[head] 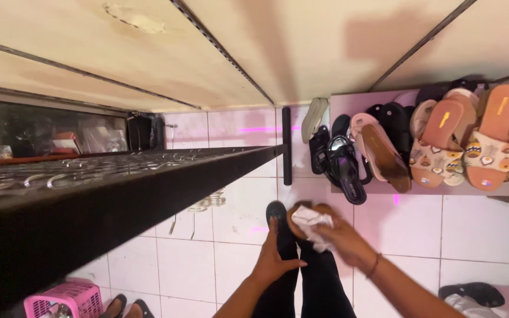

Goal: The person wipes the straps, sides, and soles of different sandals with a white cloth, places them back on a shelf, and attaches labels to footwear on a display rack.

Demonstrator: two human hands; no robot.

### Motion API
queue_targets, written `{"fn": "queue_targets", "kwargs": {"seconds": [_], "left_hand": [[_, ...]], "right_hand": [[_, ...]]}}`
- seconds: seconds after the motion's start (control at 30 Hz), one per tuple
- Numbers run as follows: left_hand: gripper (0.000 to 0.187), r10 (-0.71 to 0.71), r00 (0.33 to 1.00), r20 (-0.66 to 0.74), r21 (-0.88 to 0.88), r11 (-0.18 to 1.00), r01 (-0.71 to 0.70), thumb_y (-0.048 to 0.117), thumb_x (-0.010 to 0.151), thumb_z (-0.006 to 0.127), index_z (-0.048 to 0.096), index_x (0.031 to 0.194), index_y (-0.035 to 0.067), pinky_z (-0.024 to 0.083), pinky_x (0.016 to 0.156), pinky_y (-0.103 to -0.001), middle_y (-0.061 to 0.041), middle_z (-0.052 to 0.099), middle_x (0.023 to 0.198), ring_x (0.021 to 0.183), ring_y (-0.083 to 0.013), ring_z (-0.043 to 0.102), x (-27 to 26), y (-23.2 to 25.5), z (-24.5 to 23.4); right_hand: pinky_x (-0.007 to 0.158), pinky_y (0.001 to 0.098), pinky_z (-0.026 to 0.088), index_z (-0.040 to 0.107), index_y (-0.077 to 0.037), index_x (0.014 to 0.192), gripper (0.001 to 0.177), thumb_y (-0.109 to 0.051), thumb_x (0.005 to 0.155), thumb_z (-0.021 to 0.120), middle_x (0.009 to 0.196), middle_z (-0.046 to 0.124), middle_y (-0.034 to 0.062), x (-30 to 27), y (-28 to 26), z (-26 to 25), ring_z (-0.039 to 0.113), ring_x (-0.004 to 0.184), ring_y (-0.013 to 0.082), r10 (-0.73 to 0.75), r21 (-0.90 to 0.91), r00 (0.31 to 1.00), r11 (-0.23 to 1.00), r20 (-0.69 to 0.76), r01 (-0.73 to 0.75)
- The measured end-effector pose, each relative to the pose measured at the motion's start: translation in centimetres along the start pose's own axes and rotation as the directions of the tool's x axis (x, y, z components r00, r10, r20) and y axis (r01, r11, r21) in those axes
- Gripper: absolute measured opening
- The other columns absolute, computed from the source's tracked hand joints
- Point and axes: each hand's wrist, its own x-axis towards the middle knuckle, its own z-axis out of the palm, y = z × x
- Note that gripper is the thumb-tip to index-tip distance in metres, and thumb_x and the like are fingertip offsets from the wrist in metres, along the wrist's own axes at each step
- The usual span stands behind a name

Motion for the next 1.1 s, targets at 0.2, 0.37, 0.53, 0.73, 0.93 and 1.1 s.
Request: {"fn": "queue_targets", "kwargs": {"seconds": [0.2,0.37,0.53,0.73,0.93,1.1], "left_hand": [[0.142,0.112,0.992,0.053,-0.451,0.889,-0.076,0.022,0.063,0.101,0.003,0.165,0.01,0.04,0.119,-0.046,-0.017,0.038,0.162,0.148,-0.0313,0.043,-2.2,6.6,-0.6],[0.109,0.276,0.96,0.05,-0.529,0.822,-0.209,0.021,0.074,0.092,0.03,0.162,0.003,0.043,0.121,-0.044,-0.015,0.054,0.151,0.14,-0.0278,0.054,-1.1,6.3,0.5],[0.076,0.271,0.958,0.089,-0.735,0.667,-0.12,0.035,0.093,0.084,0.045,0.147,-0.003,0.047,0.115,-0.046,-0.016,0.06,0.137,0.128,-0.0275,0.06,-0.1,10.2,1.9],[0.096,0.28,0.925,0.255,-0.882,0.46,0.104,0.079,0.09,0.036,0.044,0.153,0.007,0.053,0.101,-0.045,-0.008,0.058,0.146,0.121,-0.022,0.062,-2.6,17.4,1.6],[0.107,0.107,0.967,0.231,-0.865,0.478,0.154,0.088,0.097,0.024,0.049,0.135,-0.009,0.053,0.102,-0.046,-0.024,0.063,0.132,0.118,-0.0309,0.065,-3.2,15.6,-0.3],[0.094,-0.01,0.997,0.078,-0.779,0.624,0.068,0.08,0.088,0.028,0.049,0.148,0.011,0.049,0.111,-0.04,-0.005,0.066,0.136,0.126,-0.0184,0.063,-6.1,17.0,-0.5]], "right_hand": [[0.07,0.0337,0.061,0.058,0.005,0.126,0.036,-0.014,0.095,0.058,0.103,0.071,0.0161,-5.6,3.3,4.8,0.072,0.085,0.0234,0.086,0.459,0.993,0.881,0.085,-0.115],[0.064,0.0269,0.055,0.062,0.004,0.125,0.033,-0.014,0.097,0.062,0.101,0.074,0.0163,-8.9,-1.0,5.9,0.075,0.085,0.0211,-0.133,0.499,0.981,0.866,0.141,0.046],[0.077,0.0373,0.061,0.067,0.008,0.12,0.028,-0.003,0.095,0.064,0.106,0.074,0.0205,-14.2,-7.5,4.7,0.075,0.085,0.023,-0.357,0.035,0.93,0.934,0.086,0.355],[0.1,0.0417,0.051,0.064,-0.005,0.132,0.057,0.009,0.077,0.064,0.13,0.068,0.0151,-19.2,-7.7,10.7,0.063,0.122,0.0313,-0.965,-0.84,0.108,-0.149,0.238,0.522],[0.098,0.0424,0.049,0.068,-0.006,0.127,0.067,0.011,0.062,0.068,0.122,0.064,0.016,-21.2,-0.5,14.7,0.057,0.118,0.0361,-0.909,-0.847,0.234,-0.196,0.346,0.494],[0.099,0.0429,0.05,0.069,-0.007,0.124,0.063,0.013,0.064,0.066,0.12,0.068,0.0117,-21.1,-1.8,15.9,0.059,0.116,0.0342,-0.944,-0.893,0.177,-0.187,0.279,0.409]]}}
